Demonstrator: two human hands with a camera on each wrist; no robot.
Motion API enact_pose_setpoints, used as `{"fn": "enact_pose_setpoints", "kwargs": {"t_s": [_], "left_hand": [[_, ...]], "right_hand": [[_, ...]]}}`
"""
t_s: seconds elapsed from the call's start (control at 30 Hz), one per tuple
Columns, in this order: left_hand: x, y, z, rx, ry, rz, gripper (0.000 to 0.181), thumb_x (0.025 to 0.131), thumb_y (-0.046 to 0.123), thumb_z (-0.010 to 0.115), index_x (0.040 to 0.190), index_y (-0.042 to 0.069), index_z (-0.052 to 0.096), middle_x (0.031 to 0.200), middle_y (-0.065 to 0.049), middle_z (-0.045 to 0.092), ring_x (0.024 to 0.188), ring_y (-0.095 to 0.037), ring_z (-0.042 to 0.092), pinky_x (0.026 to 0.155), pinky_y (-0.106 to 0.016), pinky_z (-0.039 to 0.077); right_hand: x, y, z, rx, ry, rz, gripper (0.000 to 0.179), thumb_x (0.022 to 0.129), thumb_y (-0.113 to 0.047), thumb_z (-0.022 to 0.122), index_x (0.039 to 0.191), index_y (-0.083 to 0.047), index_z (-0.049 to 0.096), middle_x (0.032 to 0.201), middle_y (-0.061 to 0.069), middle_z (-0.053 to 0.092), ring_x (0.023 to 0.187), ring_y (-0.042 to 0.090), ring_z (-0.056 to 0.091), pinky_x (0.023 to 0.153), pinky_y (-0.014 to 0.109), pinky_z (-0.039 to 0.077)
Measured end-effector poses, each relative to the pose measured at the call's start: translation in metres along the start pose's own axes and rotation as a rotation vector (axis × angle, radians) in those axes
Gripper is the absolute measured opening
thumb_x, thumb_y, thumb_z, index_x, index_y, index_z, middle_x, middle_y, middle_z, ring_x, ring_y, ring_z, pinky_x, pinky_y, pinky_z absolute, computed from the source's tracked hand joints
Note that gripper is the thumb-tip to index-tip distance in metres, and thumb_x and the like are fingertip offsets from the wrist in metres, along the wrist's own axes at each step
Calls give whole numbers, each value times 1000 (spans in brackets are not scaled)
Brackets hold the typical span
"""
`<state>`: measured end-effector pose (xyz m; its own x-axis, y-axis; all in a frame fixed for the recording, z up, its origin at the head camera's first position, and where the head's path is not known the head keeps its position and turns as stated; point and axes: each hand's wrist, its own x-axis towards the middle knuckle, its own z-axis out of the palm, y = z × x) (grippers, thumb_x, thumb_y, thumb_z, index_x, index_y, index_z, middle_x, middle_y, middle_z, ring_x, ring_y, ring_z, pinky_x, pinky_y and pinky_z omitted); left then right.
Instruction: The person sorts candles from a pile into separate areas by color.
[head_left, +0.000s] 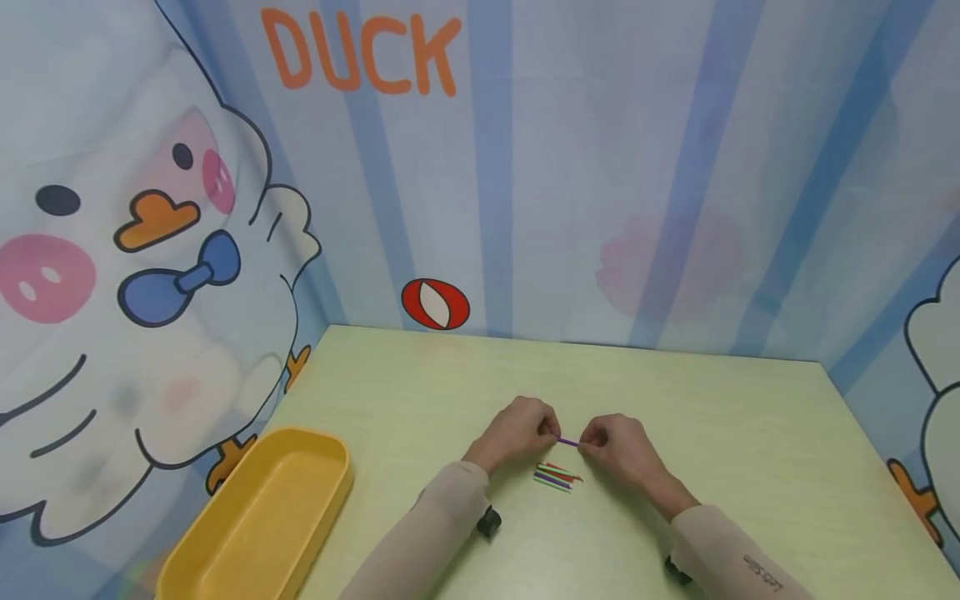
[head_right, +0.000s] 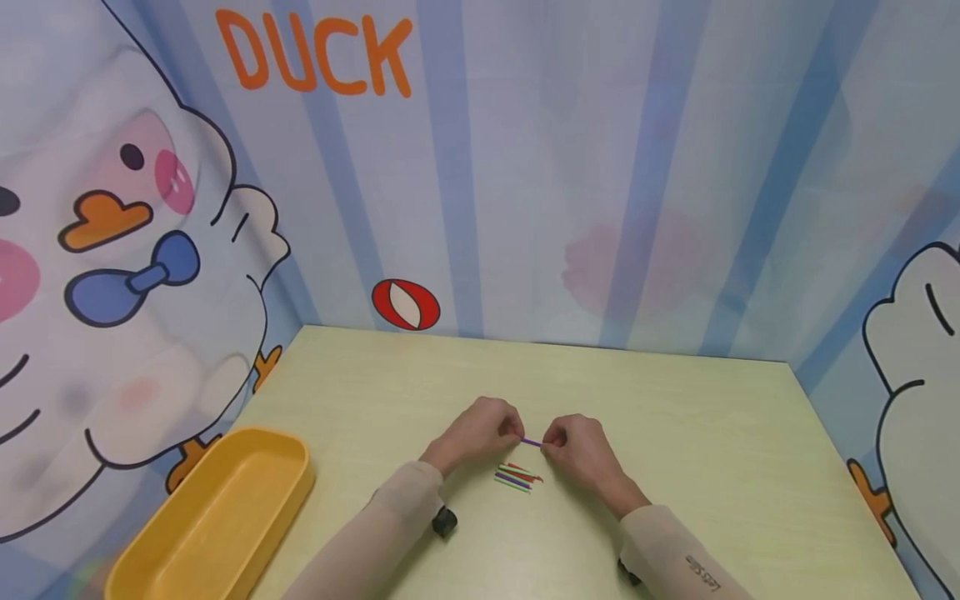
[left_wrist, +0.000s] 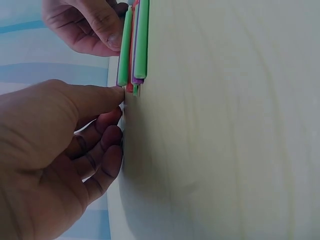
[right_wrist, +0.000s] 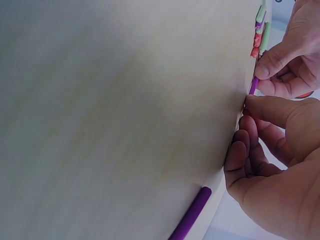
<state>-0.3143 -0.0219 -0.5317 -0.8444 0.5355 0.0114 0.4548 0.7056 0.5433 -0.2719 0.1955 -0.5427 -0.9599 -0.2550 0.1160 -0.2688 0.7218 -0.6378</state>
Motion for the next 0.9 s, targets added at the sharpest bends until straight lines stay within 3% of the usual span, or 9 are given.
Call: {"fn": "enact_pose_setpoints", "kwargs": {"t_s": [0.2, 0.23, 0.43, 0.47, 0.6, 0.9], "left_hand": [[-1, 2, -1, 13, -17, 19, 6, 102, 8, 79, 101, 12, 83, 87, 10, 70, 82, -3, 60, 79, -21, 53], [4, -6, 6, 32, 0, 38, 5, 103, 11, 78, 102, 13, 83, 89, 9, 71, 83, -4, 60, 80, -22, 54], [9, -2, 5, 59, 23, 76, 6, 105, 13, 76, 105, 13, 82, 94, 8, 72, 86, -5, 62, 82, -22, 55], [7, 10, -2, 48, 7, 71, 6, 104, 10, 77, 105, 13, 82, 93, 9, 72, 86, -4, 62, 82, -21, 55], [15, 28, 0, 56, -13, 109, 5, 104, 11, 78, 106, 13, 82, 95, 8, 73, 87, -4, 61, 82, -19, 53], [26, 75, 15, 59, -70, 247, 5, 106, 15, 77, 108, 14, 81, 101, 9, 75, 88, -1, 60, 79, -17, 51]], "right_hand": [[-3, 0, -1, -3, 3, -22, 10, 94, -2, 84, 87, -9, 80, 78, -5, 72, 75, 9, 62, 71, 29, 52], [-4, 0, -2, -7, 5, -26, 9, 94, -2, 83, 88, -9, 80, 78, -5, 72, 75, 9, 62, 71, 29, 52], [-7, -2, -13, -31, 34, -38, 7, 93, -2, 81, 90, -8, 80, 79, -5, 72, 75, 8, 62, 72, 29, 53], [-9, -1, -17, -35, 41, -32, 6, 94, -3, 81, 90, -8, 80, 80, -5, 72, 75, 9, 62, 72, 29, 53], [-22, 0, -36, -43, 53, 16, 5, 95, -5, 81, 92, -8, 80, 82, -4, 73, 76, 10, 63, 71, 30, 53], [-71, 10, -74, -47, 84, 75, 4, 98, -10, 80, 94, -10, 79, 84, -5, 73, 78, 10, 65, 72, 30, 55]]}}
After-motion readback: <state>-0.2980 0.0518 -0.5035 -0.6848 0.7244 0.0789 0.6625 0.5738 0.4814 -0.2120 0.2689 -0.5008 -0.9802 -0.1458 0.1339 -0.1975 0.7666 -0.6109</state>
